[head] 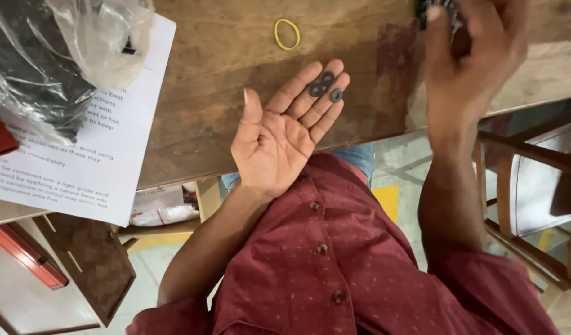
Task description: The person picks up washers from a pile on a wooden table, places them into a small red pouch, and checks a rubber band.
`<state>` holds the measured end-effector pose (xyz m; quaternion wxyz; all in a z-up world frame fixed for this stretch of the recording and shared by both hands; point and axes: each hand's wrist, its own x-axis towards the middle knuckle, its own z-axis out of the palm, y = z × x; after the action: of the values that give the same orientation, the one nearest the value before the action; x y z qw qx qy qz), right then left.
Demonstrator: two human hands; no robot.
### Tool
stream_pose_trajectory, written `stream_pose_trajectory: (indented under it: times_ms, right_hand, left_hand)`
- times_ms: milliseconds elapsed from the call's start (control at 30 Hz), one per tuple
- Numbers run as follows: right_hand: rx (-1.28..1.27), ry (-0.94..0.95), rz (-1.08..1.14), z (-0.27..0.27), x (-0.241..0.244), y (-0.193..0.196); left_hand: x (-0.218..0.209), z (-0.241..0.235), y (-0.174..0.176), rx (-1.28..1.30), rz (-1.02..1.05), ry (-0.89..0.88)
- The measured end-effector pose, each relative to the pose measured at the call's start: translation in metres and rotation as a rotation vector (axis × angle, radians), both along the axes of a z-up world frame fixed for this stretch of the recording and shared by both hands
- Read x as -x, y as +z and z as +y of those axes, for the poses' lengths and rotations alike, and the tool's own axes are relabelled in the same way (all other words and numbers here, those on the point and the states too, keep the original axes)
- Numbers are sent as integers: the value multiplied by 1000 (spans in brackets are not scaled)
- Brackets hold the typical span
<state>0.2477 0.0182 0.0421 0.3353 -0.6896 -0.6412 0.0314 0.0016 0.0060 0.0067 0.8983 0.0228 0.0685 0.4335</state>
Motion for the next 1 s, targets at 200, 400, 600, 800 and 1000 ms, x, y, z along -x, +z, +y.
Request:
stream_pose_trajectory:
  times_ms: [200, 400, 600, 800, 1000]
  right_hand:
    - [-29, 171, -24, 25, -15, -13]
    - [111, 57, 249, 18, -25, -24]
    - [-60, 183, 79, -3, -23, -24]
    - [99, 396, 267, -41, 58, 7]
    - [170, 394, 36, -44, 101, 16]
  left_hand:
    - [1, 3, 1, -10, 0, 39]
    - [3, 3, -2, -8, 2, 34]
    - [5, 6, -8, -30, -31, -6]
    - [7, 2, -11, 25, -63, -38]
    - [10, -3, -13, -69, -63, 9]
